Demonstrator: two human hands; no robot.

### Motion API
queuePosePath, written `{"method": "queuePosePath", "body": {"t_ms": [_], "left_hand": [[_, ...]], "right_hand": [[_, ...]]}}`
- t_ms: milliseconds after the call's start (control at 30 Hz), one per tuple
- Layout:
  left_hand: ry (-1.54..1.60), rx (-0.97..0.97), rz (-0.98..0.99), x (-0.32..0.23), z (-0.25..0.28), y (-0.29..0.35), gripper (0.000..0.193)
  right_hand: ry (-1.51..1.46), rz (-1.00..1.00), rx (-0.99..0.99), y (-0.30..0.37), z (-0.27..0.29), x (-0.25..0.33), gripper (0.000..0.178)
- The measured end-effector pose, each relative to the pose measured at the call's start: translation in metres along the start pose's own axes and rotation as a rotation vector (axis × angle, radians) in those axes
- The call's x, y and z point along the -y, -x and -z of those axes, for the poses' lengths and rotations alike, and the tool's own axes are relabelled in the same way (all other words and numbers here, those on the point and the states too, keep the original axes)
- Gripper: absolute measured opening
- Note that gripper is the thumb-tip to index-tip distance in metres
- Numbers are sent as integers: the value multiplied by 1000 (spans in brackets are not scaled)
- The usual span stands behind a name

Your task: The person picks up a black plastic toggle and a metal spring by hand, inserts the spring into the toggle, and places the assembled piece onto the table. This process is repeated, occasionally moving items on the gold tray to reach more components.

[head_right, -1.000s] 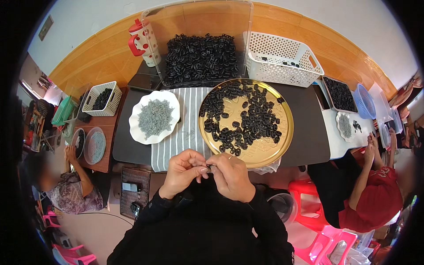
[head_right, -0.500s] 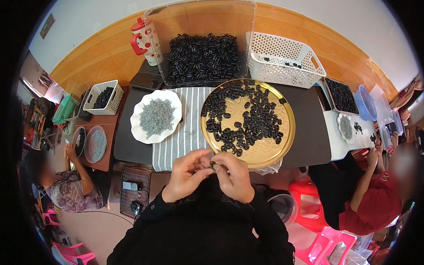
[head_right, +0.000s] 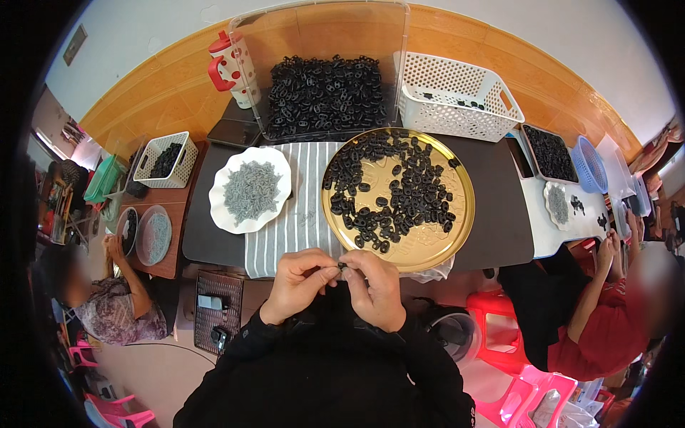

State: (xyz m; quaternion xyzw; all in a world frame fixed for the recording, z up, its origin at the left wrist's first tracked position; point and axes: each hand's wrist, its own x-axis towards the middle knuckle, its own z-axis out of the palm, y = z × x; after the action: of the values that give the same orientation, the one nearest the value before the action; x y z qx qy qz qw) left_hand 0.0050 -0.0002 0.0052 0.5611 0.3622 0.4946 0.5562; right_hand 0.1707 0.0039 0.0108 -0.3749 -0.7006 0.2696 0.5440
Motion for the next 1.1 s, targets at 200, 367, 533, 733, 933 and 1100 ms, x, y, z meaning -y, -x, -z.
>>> {"method": "queuePosePath", "body": {"t_ms": [200, 367, 533, 733, 933, 1100], "left_hand": [[-116, -5, -78, 2, 0, 1, 6], [-10, 25, 28, -4, -4, -5, 7], [118, -49, 102, -4, -13, -7, 10], [-545, -151, -179, -3, -8, -28, 16], [-1097, -204, -319, -2, -33, -57, 21], [-1269, -162, -258, 10, -37, -66, 25]], "right_hand": [[-4, 2, 33, 1, 2, 2, 24], [-99, -111, 44, 1, 5, 5, 20], [-199, -267, -41, 14, 11, -4, 13], [-323, -318, -200, 12, 34, -12, 16], [-269, -236, -152, 14, 46, -25, 16], [-334, -308, -235, 14, 52, -23, 10]]}}
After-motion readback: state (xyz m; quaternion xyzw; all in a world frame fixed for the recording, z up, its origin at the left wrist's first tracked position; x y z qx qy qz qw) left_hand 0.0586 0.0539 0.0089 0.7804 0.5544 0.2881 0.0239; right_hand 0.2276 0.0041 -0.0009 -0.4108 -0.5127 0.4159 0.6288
